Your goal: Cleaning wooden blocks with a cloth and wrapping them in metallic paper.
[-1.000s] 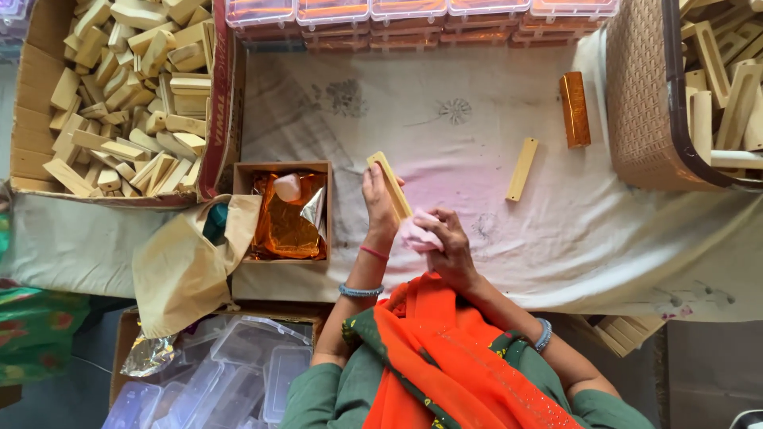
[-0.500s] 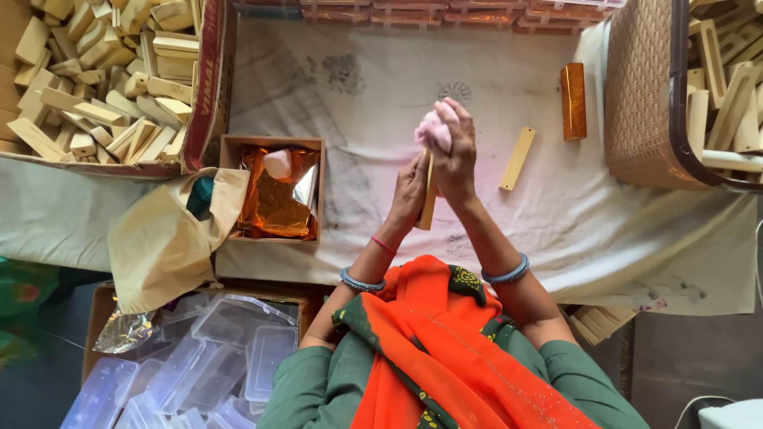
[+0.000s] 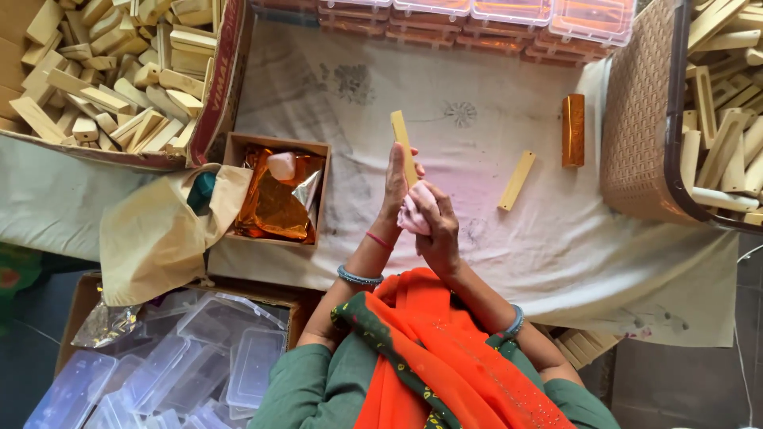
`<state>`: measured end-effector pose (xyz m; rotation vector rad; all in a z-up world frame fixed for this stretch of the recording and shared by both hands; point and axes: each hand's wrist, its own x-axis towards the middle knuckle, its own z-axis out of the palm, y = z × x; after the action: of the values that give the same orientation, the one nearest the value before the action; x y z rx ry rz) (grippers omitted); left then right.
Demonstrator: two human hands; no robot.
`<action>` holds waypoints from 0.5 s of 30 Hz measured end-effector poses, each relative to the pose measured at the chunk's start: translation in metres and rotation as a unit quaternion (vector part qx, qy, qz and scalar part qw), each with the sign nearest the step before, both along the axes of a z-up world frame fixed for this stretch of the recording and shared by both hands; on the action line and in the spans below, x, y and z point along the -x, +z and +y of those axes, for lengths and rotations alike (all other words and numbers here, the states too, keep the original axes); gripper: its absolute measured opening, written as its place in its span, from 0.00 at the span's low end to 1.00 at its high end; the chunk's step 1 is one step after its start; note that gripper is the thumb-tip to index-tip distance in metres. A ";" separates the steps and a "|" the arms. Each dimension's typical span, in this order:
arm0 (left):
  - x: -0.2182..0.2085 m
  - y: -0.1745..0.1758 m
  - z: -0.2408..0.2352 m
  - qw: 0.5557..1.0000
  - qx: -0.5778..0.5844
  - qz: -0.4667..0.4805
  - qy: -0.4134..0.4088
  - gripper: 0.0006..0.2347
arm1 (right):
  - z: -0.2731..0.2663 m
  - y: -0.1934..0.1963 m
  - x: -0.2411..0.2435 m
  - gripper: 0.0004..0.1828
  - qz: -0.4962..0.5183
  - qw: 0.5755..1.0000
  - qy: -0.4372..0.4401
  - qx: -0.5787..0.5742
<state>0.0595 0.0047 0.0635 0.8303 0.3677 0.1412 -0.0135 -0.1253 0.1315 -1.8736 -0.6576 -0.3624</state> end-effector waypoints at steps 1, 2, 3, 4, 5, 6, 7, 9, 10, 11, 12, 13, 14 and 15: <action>0.001 0.001 0.002 1.000 0.000 -0.001 -0.001 0.18 | -0.003 0.006 -0.001 0.33 -0.001 1.000 -0.001 0.000; 0.004 0.002 0.004 1.000 -0.015 -0.012 -0.012 0.17 | -0.007 0.011 0.000 0.33 0.000 1.000 0.031 0.003; 0.006 0.002 0.006 0.999 -0.030 -0.023 -0.022 0.16 | -0.010 0.016 0.001 0.33 0.002 0.998 0.064 0.006; 0.010 -0.001 0.006 0.999 -0.030 -0.022 -0.021 0.16 | -0.009 0.012 0.001 0.33 0.003 0.998 0.065 0.006; 0.013 -0.005 0.007 0.999 -0.008 -0.023 -0.031 0.18 | -0.008 0.008 0.000 0.31 0.073 0.995 0.047 -0.040; 0.014 -0.008 0.007 0.999 0.014 -0.026 -0.043 0.19 | -0.008 0.005 -0.002 0.29 0.141 0.986 0.027 -0.086; 0.011 -0.035 0.009 0.999 0.014 -0.026 -0.043 0.19 | 0.002 0.005 -0.008 0.29 0.141 0.986 0.027 -0.086; 0.009 -0.091 0.000 0.992 0.084 -0.057 -0.075 0.16 | 0.011 0.002 -0.016 0.31 -0.020 0.998 -0.045 0.036; 0.012 -0.066 -0.007 0.991 0.088 -0.057 -0.084 0.16 | 0.011 0.000 -0.024 0.31 -0.020 0.998 -0.054 0.041; 0.015 -0.039 -0.013 0.989 0.109 -0.014 -0.098 0.17 | 0.010 -0.001 -0.032 0.30 -0.044 0.994 -0.058 0.080; 0.018 -0.012 -0.011 0.987 0.123 0.029 -0.104 0.19 | 0.016 -0.002 -0.041 0.30 -0.070 0.990 -0.055 0.113; 0.019 -0.006 -0.012 0.987 0.121 0.028 -0.107 0.19 | 0.016 -0.001 -0.054 0.30 -0.070 0.990 -0.057 0.111; 0.027 -0.002 -0.011 0.991 0.066 0.023 -0.114 0.21 | 0.017 -0.003 -0.061 0.29 -0.080 0.989 -0.069 0.099; 0.036 0.002 -0.010 0.992 0.010 0.019 -0.122 0.22 | 0.020 -0.004 -0.068 0.29 -0.090 0.989 -0.080 0.087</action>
<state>0.0236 -0.0049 0.0653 0.8515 0.2994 -0.1065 0.0543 -0.1057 0.1275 -2.0838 -0.6787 -0.5991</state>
